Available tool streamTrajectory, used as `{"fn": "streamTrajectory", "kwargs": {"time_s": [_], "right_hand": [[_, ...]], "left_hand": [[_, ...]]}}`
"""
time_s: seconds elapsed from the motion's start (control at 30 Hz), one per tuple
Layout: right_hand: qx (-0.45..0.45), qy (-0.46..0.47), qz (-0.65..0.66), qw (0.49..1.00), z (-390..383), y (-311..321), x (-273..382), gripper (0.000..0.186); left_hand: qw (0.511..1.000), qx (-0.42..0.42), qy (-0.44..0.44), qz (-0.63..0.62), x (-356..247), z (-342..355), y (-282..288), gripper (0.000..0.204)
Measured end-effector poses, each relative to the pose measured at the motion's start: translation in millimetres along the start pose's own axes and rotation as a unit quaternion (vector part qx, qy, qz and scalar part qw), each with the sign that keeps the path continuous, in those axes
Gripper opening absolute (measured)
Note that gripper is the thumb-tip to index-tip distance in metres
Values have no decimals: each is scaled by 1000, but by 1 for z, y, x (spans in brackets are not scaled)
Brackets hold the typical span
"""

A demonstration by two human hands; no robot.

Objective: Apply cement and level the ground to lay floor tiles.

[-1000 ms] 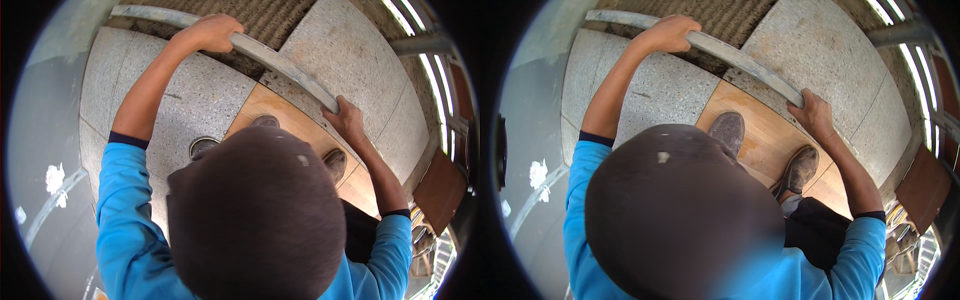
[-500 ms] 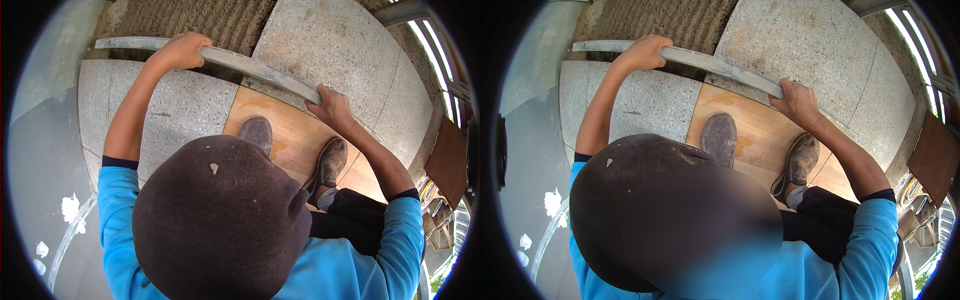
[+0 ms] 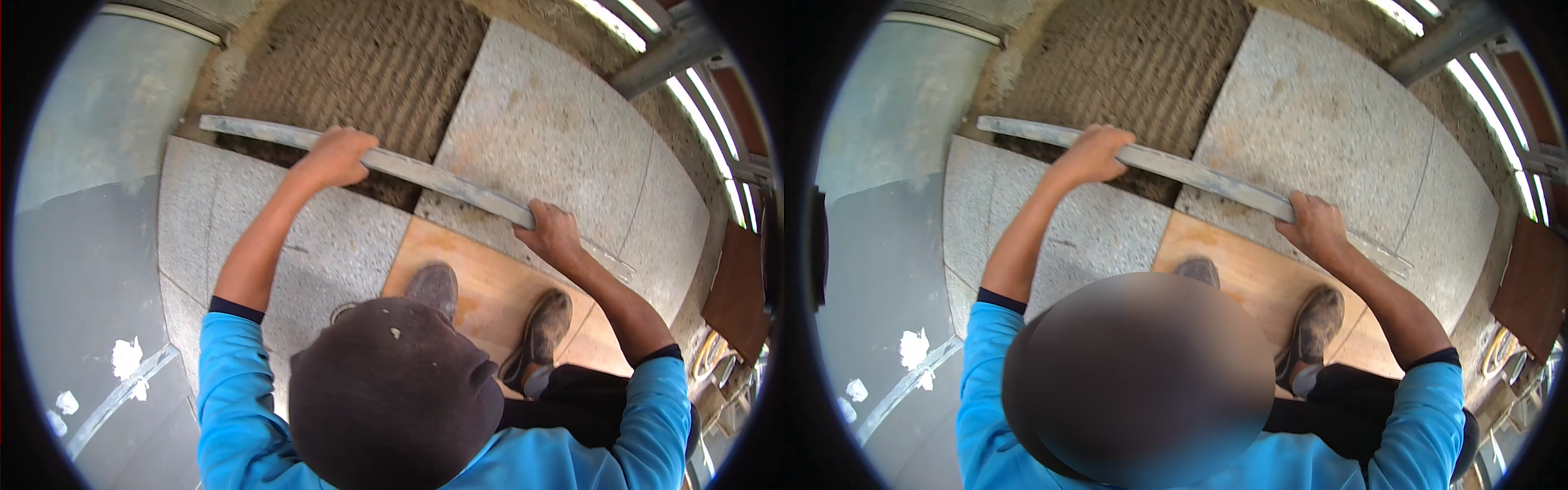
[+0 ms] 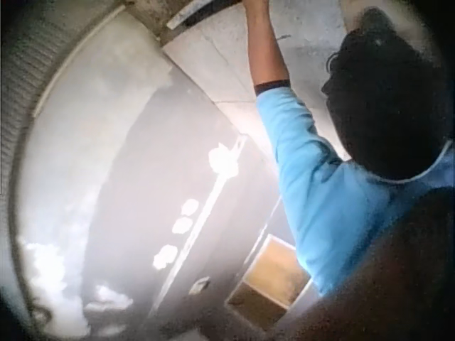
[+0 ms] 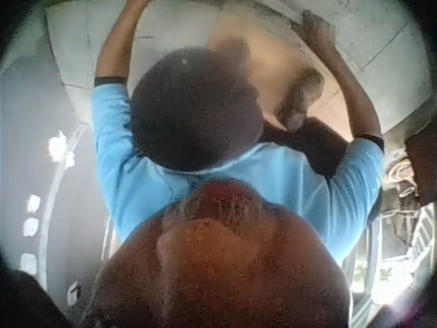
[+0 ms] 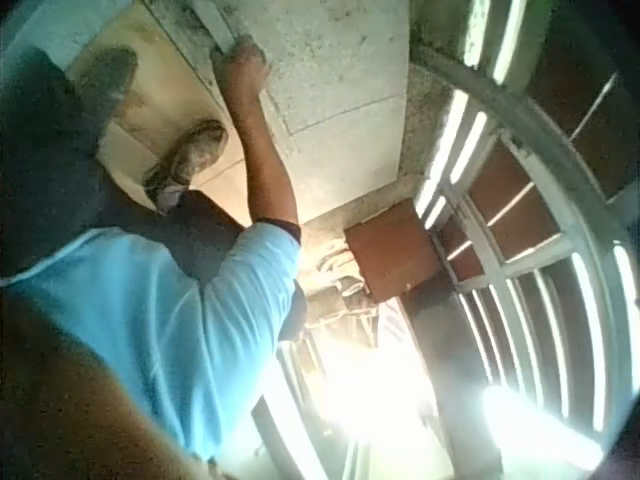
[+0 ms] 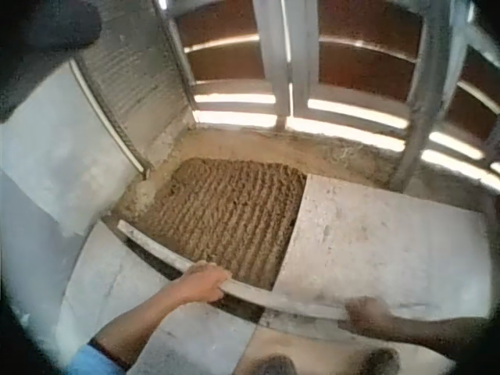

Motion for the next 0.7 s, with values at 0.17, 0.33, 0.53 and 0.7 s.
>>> {"fn": "streamTrajectory", "kwargs": {"time_s": [0.17, 0.33, 0.53, 0.7], "right_hand": [[-34, 19, 3, 999, 27, 9, -14, 35], [-31, 7, -17, 999, 52, 13, -31, 36], [-47, 5, -35, 998, 89, 25, -46, 40], [-1, -20, -51, 999, 89, 24, -48, 41]], "left_hand": [[1000, -15, 20, -12, 8, 16, -2, 29], [999, 27, 28, 0, 4, 48, 8, 32], [994, -98, -27, 49, 26, 88, 11, 48], [997, -17, 5, 77, 16, 93, 12, 55]]}}
Point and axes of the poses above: each hand's wrist, its own z-axis towards the middle knuckle, its own y-axis out of the back of the hand, x = y × z, the point moved 5 cm from there along z, towards the middle knuckle, and after that the axes turned 14 degrees about -x, right-handed, at the moved point
